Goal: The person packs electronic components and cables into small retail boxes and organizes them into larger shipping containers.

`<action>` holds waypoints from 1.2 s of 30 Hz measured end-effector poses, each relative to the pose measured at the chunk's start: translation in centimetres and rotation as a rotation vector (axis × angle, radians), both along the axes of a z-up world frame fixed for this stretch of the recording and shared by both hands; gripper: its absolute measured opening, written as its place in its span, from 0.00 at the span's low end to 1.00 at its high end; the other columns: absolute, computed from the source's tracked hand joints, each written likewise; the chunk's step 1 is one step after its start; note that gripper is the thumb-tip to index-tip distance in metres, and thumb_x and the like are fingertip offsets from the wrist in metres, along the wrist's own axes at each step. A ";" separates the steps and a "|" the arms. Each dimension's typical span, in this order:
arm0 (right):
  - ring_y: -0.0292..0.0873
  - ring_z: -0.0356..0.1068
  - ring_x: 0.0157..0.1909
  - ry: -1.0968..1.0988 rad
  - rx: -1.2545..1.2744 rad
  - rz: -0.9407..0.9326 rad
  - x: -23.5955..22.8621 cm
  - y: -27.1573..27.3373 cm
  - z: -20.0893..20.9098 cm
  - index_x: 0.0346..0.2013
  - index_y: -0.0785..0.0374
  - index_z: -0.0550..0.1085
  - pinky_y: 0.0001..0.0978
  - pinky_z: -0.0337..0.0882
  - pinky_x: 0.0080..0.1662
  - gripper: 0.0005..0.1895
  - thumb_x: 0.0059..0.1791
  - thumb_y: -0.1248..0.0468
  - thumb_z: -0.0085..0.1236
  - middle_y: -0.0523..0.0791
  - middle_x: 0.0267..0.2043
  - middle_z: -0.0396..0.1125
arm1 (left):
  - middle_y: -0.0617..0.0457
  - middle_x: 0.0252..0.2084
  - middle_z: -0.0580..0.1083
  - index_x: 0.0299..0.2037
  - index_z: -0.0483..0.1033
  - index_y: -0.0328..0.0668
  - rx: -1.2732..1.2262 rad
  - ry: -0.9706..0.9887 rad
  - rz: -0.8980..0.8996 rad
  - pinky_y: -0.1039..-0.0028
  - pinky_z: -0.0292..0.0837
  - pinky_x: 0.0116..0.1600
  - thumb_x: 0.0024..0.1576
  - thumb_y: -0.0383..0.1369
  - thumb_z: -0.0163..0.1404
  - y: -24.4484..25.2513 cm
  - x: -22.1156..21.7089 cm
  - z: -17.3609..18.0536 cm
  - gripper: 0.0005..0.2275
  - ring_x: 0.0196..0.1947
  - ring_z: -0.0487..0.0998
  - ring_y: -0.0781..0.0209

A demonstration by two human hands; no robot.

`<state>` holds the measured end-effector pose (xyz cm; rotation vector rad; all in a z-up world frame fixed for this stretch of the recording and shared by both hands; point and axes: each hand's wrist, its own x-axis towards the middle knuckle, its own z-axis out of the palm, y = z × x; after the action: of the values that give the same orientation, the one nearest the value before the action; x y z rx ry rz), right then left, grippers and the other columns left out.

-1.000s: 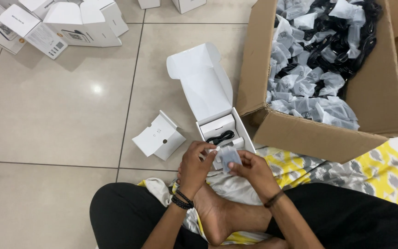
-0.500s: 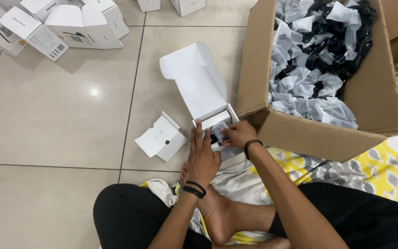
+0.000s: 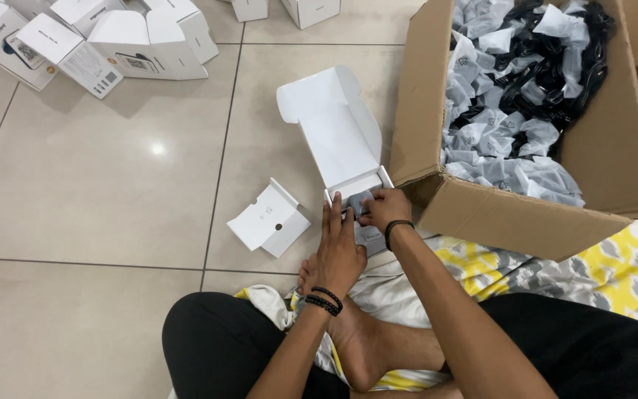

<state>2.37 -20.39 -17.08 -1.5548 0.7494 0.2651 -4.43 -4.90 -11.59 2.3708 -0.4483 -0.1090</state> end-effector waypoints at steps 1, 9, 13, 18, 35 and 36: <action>0.46 0.77 0.29 -0.004 0.000 0.000 -0.4 0.4 0.3 0.37 0.79 0.77 0.31 0.79 0.31 0.10 0.50 0.69 0.60 0.53 0.33 0.74 | 0.41 0.77 0.43 0.66 0.62 0.25 0.000 -0.004 0.000 0.60 0.56 0.72 0.47 0.22 0.53 0.1 0.0 -0.2 0.32 0.77 0.43 0.39; 0.44 0.79 0.31 -0.496 -0.527 0.101 -4.7 3.9 7.4 0.55 0.70 0.69 0.34 0.77 0.34 0.20 0.48 0.71 0.55 0.52 0.49 0.71 | 0.39 0.78 0.49 0.69 0.61 0.32 -0.254 -0.088 0.118 0.58 0.54 0.76 0.61 0.27 0.49 3.2 -1.4 0.3 0.25 0.78 0.51 0.41; 0.48 0.79 0.39 -0.681 -0.619 0.188 -4.3 8.2 8.0 0.52 0.66 0.74 0.37 0.77 0.41 0.14 0.51 0.69 0.54 0.53 0.49 0.74 | 0.36 0.78 0.47 0.71 0.56 0.30 -0.351 -0.180 0.468 0.58 0.46 0.76 0.56 0.25 0.48 6.9 -1.3 2.1 0.30 0.78 0.46 0.37; 0.59 0.70 0.55 -0.723 -0.622 0.525 -1.8 12.9 5.1 0.63 0.69 0.67 0.47 0.70 0.56 0.24 0.52 0.68 0.51 0.57 0.54 0.71 | 0.45 0.77 0.49 0.73 0.44 0.41 -1.100 0.350 0.981 0.62 0.51 0.73 0.59 0.28 0.45 9.7 -0.3 -1.6 0.31 0.74 0.55 0.50; 0.43 0.76 0.45 -0.760 -0.714 -0.002 -10.3 -0.6 12.0 0.54 0.65 0.77 0.32 0.75 0.48 0.14 0.54 0.70 0.55 0.50 0.48 0.73 | 0.46 0.67 0.67 0.67 0.69 0.37 -0.956 0.075 0.152 0.67 0.66 0.68 0.68 0.42 0.41 2.3 -2.7 2.6 0.22 0.64 0.71 0.55; 0.43 0.76 0.45 -0.765 -0.708 0.012 -10.2 -1.2 11.3 0.54 0.65 0.77 0.32 0.75 0.48 0.14 0.54 0.70 0.55 0.50 0.48 0.73 | 0.47 0.67 0.66 0.67 0.69 0.38 -0.963 0.134 0.125 0.67 0.69 0.65 0.68 0.43 0.41 2.1 -2.6 2.2 0.22 0.62 0.72 0.56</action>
<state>-7.88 -21.63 -5.79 -2.1142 0.2125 -0.6347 -7.05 -2.75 -9.39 1.4258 -0.2067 0.0119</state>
